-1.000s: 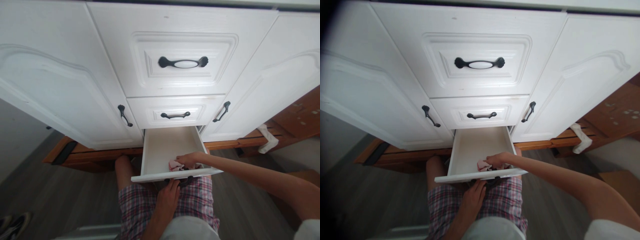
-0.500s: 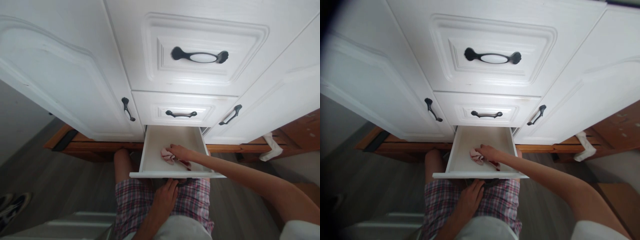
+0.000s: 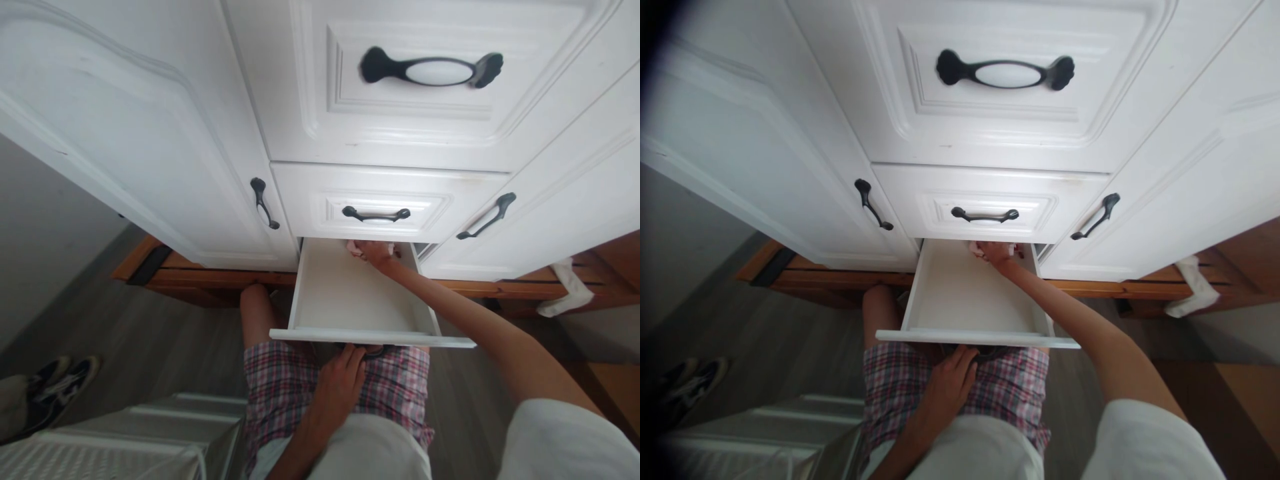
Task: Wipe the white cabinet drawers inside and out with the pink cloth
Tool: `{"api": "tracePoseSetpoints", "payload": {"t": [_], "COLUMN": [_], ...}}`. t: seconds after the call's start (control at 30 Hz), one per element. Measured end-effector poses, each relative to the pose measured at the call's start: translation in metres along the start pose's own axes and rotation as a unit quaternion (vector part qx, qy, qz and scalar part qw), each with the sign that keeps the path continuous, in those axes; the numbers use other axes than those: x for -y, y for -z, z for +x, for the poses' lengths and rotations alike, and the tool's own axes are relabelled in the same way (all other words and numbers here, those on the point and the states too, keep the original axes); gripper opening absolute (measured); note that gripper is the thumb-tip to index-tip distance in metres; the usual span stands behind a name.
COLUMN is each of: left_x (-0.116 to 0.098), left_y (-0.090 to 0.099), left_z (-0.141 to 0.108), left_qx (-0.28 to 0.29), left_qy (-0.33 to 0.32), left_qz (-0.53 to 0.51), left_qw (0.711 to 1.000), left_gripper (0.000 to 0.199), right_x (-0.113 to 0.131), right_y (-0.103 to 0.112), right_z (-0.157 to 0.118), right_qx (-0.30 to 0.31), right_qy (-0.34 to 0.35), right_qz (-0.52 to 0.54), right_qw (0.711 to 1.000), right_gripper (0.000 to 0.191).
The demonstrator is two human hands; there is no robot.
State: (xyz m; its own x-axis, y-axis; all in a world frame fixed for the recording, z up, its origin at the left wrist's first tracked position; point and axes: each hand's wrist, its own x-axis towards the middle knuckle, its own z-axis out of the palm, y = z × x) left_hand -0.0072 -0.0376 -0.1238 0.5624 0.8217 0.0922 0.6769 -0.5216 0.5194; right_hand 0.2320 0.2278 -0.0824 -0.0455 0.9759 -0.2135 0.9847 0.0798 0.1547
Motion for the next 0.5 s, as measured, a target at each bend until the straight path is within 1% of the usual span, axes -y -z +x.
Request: {"api": "tracePoseSetpoints", "payload": {"t": [0.07,0.13,0.2,0.27,0.33,0.4,0.5], "left_x": [0.000,0.002,0.003,0.005,0.005,0.004,0.004], "left_y": [0.000,-0.001,-0.003,-0.004,-0.004,-0.004,-0.005], "left_z": [0.001,0.001,0.000,0.000,-0.001,-0.001,-0.001], "left_qx": [0.002,0.002,0.001,0.004,0.011,0.016,0.012], "left_qy": [-0.004,-0.006,-0.006,-0.008,-0.010,-0.008,-0.003], "left_qz": [-0.001,0.001,0.008,0.014,0.012,0.006,-0.004], "left_qw": [1.000,1.000,1.000,1.000,1.000,1.000,1.000], "left_gripper": [0.030,0.030,0.030,0.030,0.031,0.031,0.030], "right_x": [-0.013,-0.025,-0.032,-0.032,-0.029,-0.025,-0.024], "right_y": [-0.002,-0.002,0.000,0.000,0.000,-0.002,-0.006], "right_z": [-0.006,-0.012,-0.016,-0.022,-0.031,-0.046,-0.078], "right_qx": [0.005,0.013,0.028,0.045,0.060,0.070,0.101], "right_qy": [-0.033,-0.051,-0.056,-0.052,-0.044,-0.025,0.035], "right_qz": [-0.012,-0.022,-0.028,-0.032,-0.038,-0.045,-0.047], "right_qw": [0.999,0.998,0.998,0.997,0.997,0.996,0.993], "right_gripper": [0.052,0.051,0.051,0.050,0.050,0.052,0.052]}}
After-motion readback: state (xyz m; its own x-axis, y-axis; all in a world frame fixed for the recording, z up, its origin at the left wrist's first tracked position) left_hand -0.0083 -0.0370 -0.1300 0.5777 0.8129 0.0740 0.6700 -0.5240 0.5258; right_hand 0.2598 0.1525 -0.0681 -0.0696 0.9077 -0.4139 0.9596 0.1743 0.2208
